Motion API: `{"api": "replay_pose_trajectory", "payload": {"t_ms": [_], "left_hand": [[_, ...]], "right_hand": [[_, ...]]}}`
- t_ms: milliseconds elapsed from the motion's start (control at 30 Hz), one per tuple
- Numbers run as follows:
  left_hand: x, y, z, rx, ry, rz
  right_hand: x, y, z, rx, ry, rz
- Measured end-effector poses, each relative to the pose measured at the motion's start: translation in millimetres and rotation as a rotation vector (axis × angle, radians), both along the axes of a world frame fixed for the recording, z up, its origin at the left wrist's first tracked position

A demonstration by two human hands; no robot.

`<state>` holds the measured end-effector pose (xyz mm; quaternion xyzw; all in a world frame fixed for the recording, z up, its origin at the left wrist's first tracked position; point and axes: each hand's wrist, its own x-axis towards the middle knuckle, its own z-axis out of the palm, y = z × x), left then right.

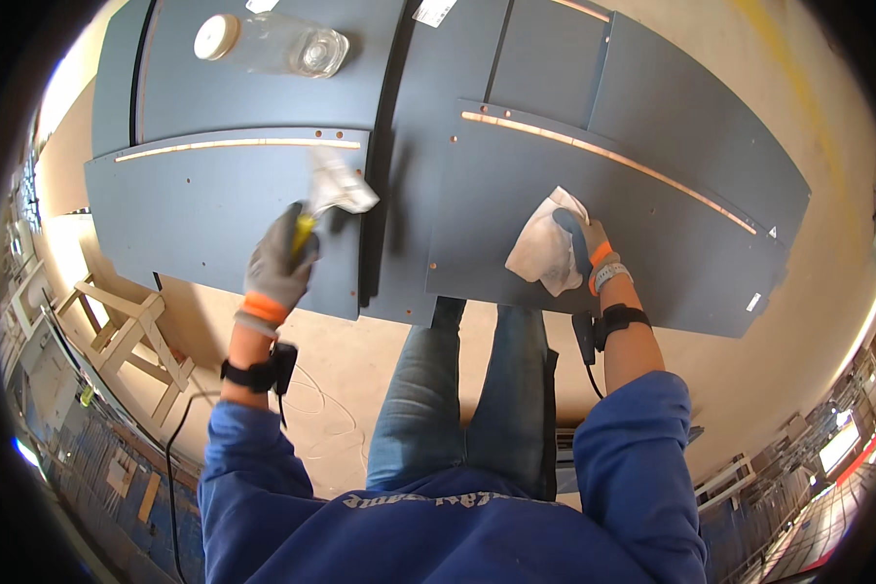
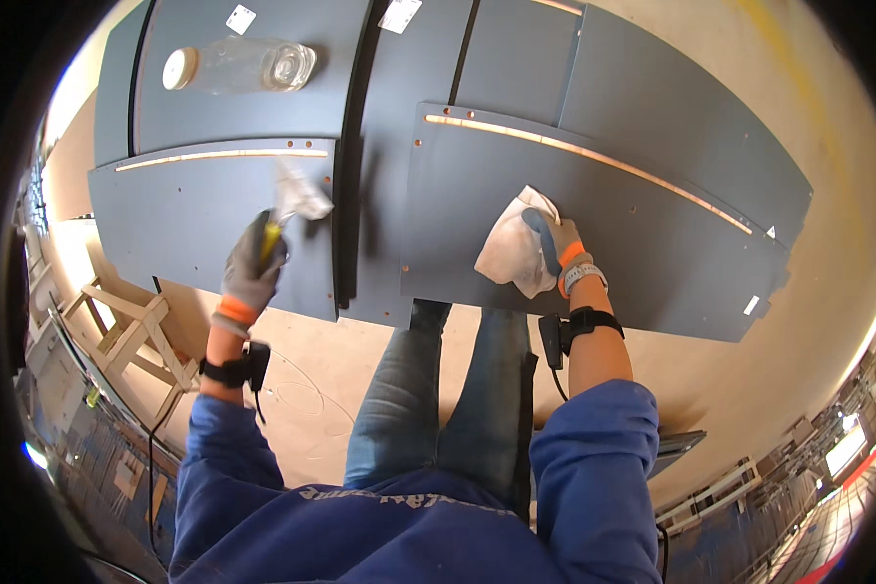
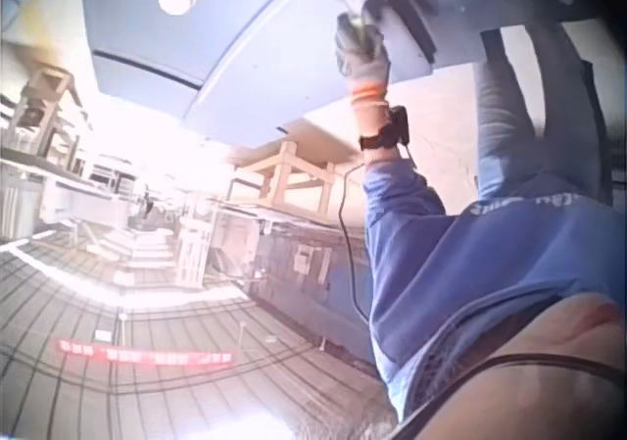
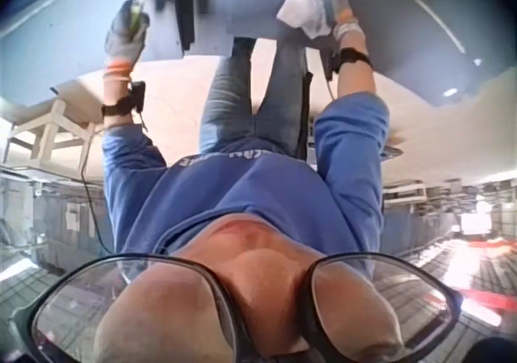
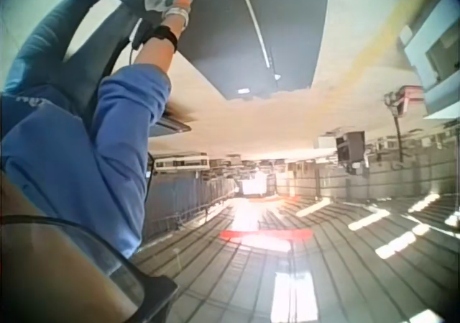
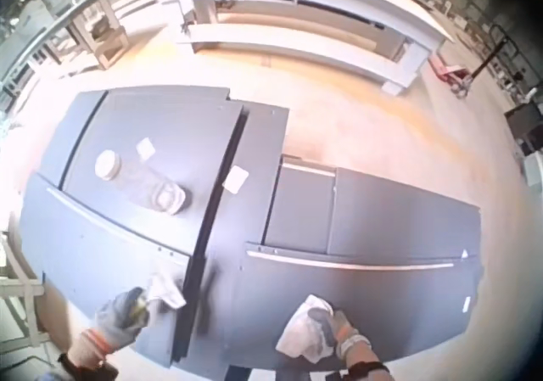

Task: Cleaning and scraping residue from large gray furniture panels at a workshop workbench.

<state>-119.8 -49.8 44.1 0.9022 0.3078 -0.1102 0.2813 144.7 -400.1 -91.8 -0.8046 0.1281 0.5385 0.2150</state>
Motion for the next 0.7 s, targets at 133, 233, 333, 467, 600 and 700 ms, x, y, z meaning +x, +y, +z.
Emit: {"api": "replay_pose_trajectory", "payload": {"t_ms": [133, 233, 333, 467, 600, 700], "left_hand": [[109.9, -7.1, -4.9, 0.208, 0.239, -0.492], [151.1, 3.3, -19.2, 0.337, 0.371, -0.664], [176.0, 3.2, -25.1, 0.365, 0.519, -0.706], [176.2, 6.6, -42.3, 0.378, 0.549, -0.722], [178.4, 11.6, -44.3, 0.322, 0.569, -0.714], [184.2, 11.3, -46.0, 0.308, 0.559, -0.716]], "right_hand": [[4.1, 1.2, 2.1, 0.059, 0.055, -0.017], [3.4, 2.8, 6.4, 0.076, 0.099, -0.027], [3.0, 0.1, 2.9, 0.101, 0.107, -0.023], [0.8, 6.4, 14.5, 0.126, 0.084, -0.084], [1.4, 4.2, 11.5, 0.142, 0.092, -0.089], [1.4, -0.5, 7.2, 0.135, 0.104, -0.065]]}}
